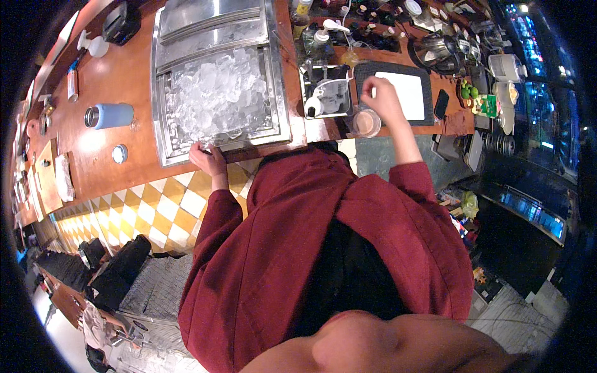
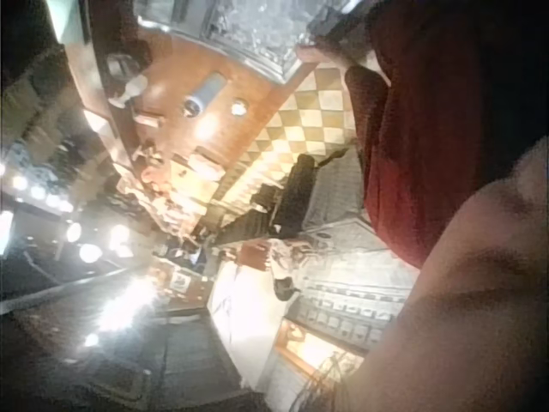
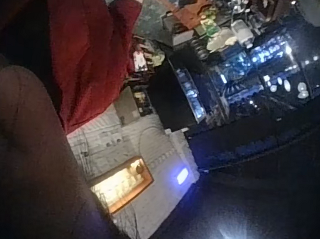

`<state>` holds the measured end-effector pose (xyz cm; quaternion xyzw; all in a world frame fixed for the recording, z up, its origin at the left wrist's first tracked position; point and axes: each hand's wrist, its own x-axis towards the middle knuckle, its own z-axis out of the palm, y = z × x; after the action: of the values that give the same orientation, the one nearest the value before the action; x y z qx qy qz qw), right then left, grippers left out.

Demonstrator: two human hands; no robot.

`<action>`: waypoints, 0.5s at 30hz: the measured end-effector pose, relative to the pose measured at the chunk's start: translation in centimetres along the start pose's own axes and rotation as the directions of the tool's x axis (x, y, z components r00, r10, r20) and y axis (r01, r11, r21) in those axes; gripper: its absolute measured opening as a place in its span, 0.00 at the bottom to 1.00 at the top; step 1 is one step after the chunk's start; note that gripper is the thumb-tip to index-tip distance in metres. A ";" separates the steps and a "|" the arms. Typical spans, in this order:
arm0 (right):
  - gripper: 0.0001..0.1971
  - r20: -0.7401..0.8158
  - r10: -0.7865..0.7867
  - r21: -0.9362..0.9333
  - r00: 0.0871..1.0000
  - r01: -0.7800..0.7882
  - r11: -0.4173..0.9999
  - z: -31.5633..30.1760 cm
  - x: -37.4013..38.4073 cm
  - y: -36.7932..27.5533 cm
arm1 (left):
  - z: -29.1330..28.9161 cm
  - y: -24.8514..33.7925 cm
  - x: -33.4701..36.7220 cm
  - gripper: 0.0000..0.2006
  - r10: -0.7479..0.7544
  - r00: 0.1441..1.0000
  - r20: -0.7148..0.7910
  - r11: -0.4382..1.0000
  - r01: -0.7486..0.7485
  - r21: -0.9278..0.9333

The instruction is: The person prepares a beverage at a bar counter. They pour a liquid into a cup, add ice, stir the contents, and place a lid on the cup. The finished drink is then placed on a tray.

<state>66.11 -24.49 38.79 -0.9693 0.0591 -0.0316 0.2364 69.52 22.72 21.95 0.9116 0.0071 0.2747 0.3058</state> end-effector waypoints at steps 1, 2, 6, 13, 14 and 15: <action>0.05 -0.079 0.032 0.023 0.996 -0.030 0.999 -1.4 -1.2 0.0 | 0.0 0.0 -0.1 0.15 0.009 1.000 0.005 1.000 -0.009 0.007; 0.06 -0.159 0.067 0.049 0.985 -0.060 0.997 -2.4 -2.4 0.1 | -0.1 0.1 -0.1 0.15 0.020 1.000 0.011 1.000 -0.021 0.014; 0.06 -0.180 0.183 0.115 0.966 -0.164 0.980 -3.8 -5.4 -0.5 | -0.1 0.1 -0.3 0.15 -0.030 0.998 0.050 0.999 0.028 0.037; 0.31 -0.030 -0.069 0.010 0.997 0.069 0.998 6.5 -3.4 -6.2 | 0.0 -0.2 -0.3 0.15 -0.044 0.992 0.114 0.998 0.040 0.041; 0.31 -0.047 -0.041 0.022 0.998 0.042 0.999 8.2 -2.7 -6.2 | -0.2 -0.1 -0.3 0.15 -0.060 0.990 0.129 0.997 0.054 0.046; 0.32 -0.066 -0.015 0.035 0.998 0.017 0.999 9.9 -2.2 -6.1 | -0.2 -0.1 -0.3 0.15 -0.048 0.991 0.123 0.998 0.042 0.047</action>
<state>65.44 -14.34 32.81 -0.9639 0.0585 -0.0662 0.2513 69.21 22.91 21.89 0.9331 0.0147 0.2103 0.2914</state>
